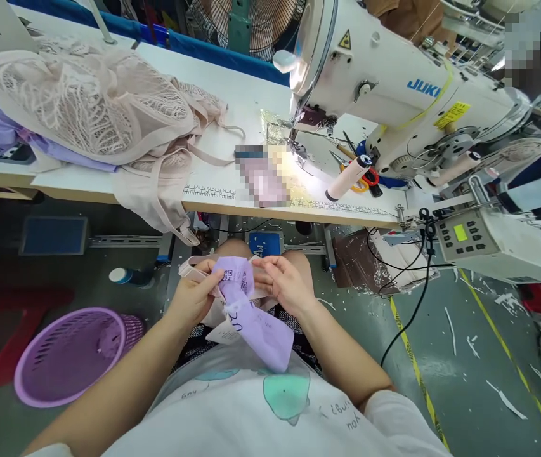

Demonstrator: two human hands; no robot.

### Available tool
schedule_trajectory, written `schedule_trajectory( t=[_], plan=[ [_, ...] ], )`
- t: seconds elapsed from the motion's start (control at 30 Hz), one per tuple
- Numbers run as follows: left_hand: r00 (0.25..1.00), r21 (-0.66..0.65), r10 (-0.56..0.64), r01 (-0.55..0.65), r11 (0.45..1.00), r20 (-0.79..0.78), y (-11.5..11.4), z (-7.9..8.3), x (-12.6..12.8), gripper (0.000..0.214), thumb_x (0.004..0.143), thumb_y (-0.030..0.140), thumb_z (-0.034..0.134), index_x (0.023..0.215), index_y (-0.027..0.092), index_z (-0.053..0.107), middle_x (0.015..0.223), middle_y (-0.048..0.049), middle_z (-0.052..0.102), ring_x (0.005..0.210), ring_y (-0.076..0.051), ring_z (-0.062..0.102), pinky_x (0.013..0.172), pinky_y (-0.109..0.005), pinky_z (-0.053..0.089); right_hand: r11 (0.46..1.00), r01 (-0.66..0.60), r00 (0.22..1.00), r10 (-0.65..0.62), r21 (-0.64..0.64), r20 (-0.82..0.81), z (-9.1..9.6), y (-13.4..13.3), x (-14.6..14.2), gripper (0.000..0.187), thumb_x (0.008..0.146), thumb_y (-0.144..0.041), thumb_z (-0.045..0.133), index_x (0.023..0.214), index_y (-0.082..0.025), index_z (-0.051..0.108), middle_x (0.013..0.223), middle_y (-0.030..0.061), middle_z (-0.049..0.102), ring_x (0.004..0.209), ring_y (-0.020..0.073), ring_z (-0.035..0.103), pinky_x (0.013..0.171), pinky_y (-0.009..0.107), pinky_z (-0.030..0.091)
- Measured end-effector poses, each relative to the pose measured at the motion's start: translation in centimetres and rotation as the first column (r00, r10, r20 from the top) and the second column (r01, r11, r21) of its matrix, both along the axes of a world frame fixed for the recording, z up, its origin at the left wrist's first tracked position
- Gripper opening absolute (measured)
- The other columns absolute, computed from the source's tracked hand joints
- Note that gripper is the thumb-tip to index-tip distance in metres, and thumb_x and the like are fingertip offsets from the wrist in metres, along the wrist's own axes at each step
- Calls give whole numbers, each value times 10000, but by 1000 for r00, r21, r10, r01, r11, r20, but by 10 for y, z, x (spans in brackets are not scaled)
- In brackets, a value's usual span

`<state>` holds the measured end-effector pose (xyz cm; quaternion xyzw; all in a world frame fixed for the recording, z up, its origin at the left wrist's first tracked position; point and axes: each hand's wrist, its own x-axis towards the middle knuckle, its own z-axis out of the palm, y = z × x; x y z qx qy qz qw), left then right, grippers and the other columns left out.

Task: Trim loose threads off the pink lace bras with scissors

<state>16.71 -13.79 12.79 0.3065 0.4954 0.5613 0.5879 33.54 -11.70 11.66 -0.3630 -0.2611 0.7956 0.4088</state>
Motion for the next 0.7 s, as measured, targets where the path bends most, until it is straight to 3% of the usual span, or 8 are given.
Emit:
schedule_trajectory(
  t=[0.1, 0.2, 0.43, 0.5, 0.6, 0.7],
  plan=[
    [994, 80, 36, -28, 996, -107, -1, -6, -3, 147, 567, 254, 713, 566, 167, 594, 568, 4, 566, 520, -120, 508, 493, -230, 405, 991, -129, 991, 130, -18, 44, 1, 3, -3, 672, 444, -329, 814, 986, -215, 433, 820, -13, 613, 651, 105, 596, 598, 240, 475],
    [979, 125, 66, -43, 991, -191, -1, -11, -5, 126, 573, 232, 714, 629, 169, 620, 634, -8, 601, 575, -132, 539, 552, -243, 433, 975, -211, 977, 208, 70, 42, 3, 6, -5, 652, 428, -190, 802, 982, -198, 459, 682, -58, 573, 583, 77, 547, 535, 194, 437],
    [993, 34, 113, -113, 993, -12, -4, -5, 2, 181, 518, 180, 730, 582, 167, 562, 537, 42, 542, 490, -89, 495, 483, -198, 406, 947, -157, 961, 82, 279, 264, 2, 17, 2, 460, 602, -115, 622, 1017, -187, 437, 700, -59, 515, 538, 50, 458, 444, 172, 353],
    [994, -29, 110, -110, 994, 24, -5, -3, 5, 179, 534, 180, 722, 603, 174, 557, 534, 44, 546, 460, -80, 479, 448, -187, 386, 918, -198, 933, 69, 344, 353, 3, 21, 5, 435, 645, -106, 583, 1045, -185, 430, 734, -46, 513, 571, 55, 464, 468, 179, 369],
    [995, -107, 79, -72, 992, 56, -7, -1, 7, 257, 558, 174, 707, 794, 211, 613, 640, 25, 605, 518, -99, 524, 464, -193, 403, 853, -337, 877, 129, 398, 464, 6, 30, 10, 411, 686, -85, 539, 1072, -172, 429, 762, -28, 518, 617, 68, 486, 503, 189, 392],
    [999, -146, -34, 35, 989, 10, -9, -1, 4, 279, 539, 192, 716, 805, 197, 631, 659, 7, 604, 526, -114, 525, 478, -220, 415, 735, -529, 793, 250, 423, 556, 10, 42, 14, 404, 699, -60, 517, 1083, -156, 437, 764, -19, 526, 640, 78, 504, 535, 200, 412]
  ],
)
